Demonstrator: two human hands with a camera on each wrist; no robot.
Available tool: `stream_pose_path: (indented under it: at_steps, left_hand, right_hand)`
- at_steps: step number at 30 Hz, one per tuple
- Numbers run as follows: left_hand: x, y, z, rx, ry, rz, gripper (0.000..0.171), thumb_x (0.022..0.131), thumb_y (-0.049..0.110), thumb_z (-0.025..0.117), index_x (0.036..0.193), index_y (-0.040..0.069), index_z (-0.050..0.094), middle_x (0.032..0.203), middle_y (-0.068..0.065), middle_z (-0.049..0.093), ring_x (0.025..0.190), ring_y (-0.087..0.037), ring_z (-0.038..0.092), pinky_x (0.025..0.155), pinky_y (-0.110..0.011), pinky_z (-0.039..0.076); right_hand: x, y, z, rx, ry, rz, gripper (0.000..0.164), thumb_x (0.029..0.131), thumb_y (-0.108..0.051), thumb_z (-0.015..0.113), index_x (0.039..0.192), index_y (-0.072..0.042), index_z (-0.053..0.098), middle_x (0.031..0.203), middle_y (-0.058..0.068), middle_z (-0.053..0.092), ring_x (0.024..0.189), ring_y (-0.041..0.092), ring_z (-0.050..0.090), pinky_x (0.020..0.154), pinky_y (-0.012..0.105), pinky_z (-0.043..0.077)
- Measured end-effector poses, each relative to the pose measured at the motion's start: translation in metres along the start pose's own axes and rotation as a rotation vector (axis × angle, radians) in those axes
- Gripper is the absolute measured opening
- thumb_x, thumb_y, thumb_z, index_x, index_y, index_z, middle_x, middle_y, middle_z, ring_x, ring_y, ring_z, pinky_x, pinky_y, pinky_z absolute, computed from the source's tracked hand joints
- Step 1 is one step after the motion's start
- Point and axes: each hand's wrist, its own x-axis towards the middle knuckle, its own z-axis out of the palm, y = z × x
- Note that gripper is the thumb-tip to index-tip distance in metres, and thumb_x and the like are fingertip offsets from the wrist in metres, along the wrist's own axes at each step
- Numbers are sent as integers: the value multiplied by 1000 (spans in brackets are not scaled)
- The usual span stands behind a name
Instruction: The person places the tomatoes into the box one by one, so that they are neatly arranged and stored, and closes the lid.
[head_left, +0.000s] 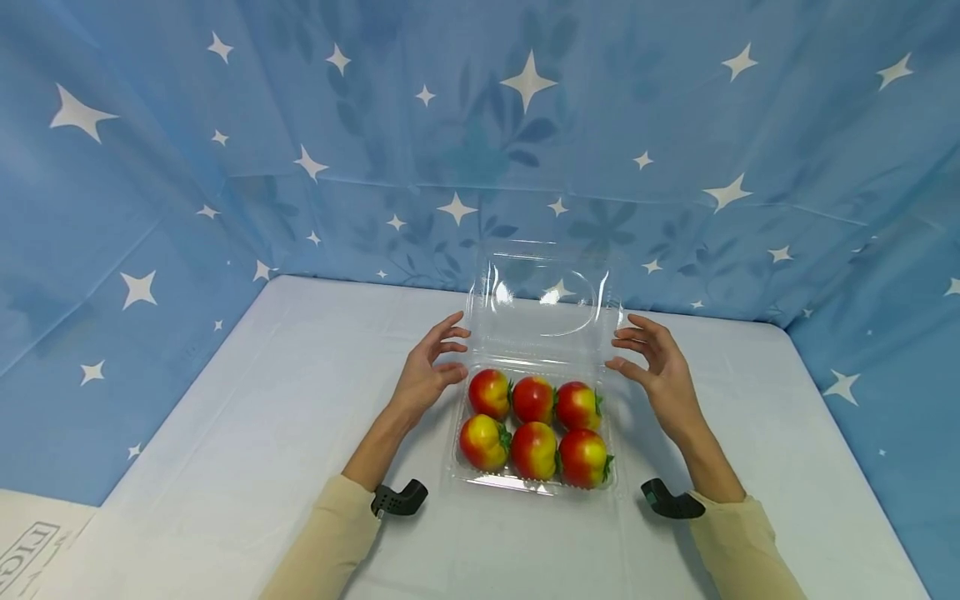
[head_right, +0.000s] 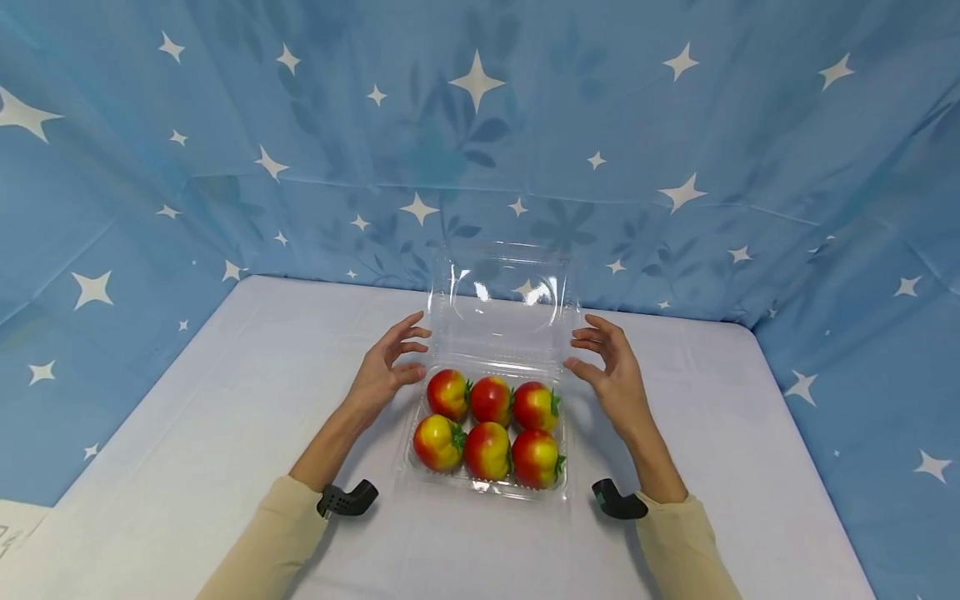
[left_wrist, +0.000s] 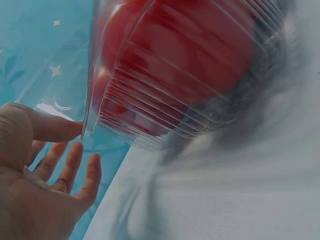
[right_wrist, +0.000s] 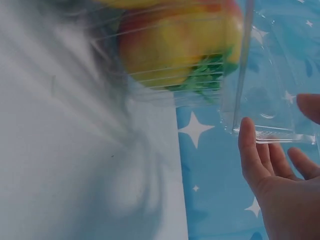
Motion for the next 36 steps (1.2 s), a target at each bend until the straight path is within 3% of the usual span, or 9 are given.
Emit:
stream_pose_path:
  at_steps: [4, 11, 17, 21, 29, 36]
  left_hand:
    - [4, 3, 1, 9, 4, 16, 79, 91, -8, 68, 157, 30, 46, 145, -10, 57, 131, -33, 56, 109, -46, 55]
    - [10, 16, 1, -16, 12, 86, 68, 97, 7, 69, 157, 29, 46, 147, -11, 57, 129, -35, 57, 98, -24, 57]
    - [13, 33, 1, -90, 2, 156, 58, 103, 15, 61, 159, 22, 44, 149, -16, 54, 128, -45, 55, 89, -24, 60]
    - [15, 44, 1, -140, 1, 204, 55, 104, 18, 57, 158, 22, 45, 149, -22, 51, 128, -51, 54, 89, -27, 62]
    - [17, 60, 3, -126, 22, 287, 56, 102, 16, 60, 156, 27, 48, 141, -14, 56, 125, -47, 59, 90, -28, 63]
    - [15, 60, 6, -128, 11, 297, 58, 100, 11, 62, 156, 21, 48, 138, -24, 53, 127, -52, 58, 92, -27, 62]
  right_hand:
    - [1, -3, 0, 104, 0, -19, 56, 101, 3, 61, 153, -6, 43, 126, -2, 60, 117, 13, 60, 88, 20, 61]
    - [2, -5, 0, 215, 22, -43, 55, 102, 5, 55, 155, 2, 38, 125, 3, 61, 116, 16, 59, 92, 26, 62]
    - [3, -6, 1, 295, 55, -28, 48, 109, -9, 44, 155, 3, 39, 123, 13, 60, 117, 26, 58, 96, 29, 61]
    - [4, -8, 2, 322, 47, -55, 48, 109, -9, 44, 155, 2, 40, 123, 16, 59, 116, 25, 59, 98, 29, 61]
    - [6, -8, -1, 342, 13, -110, 48, 105, 0, 46, 152, 8, 42, 120, 16, 62, 113, 20, 62, 100, 31, 60]
    - [5, -9, -4, 316, 22, -114, 48, 104, 1, 49, 151, 6, 44, 126, 18, 61, 121, 25, 60, 105, 30, 57]
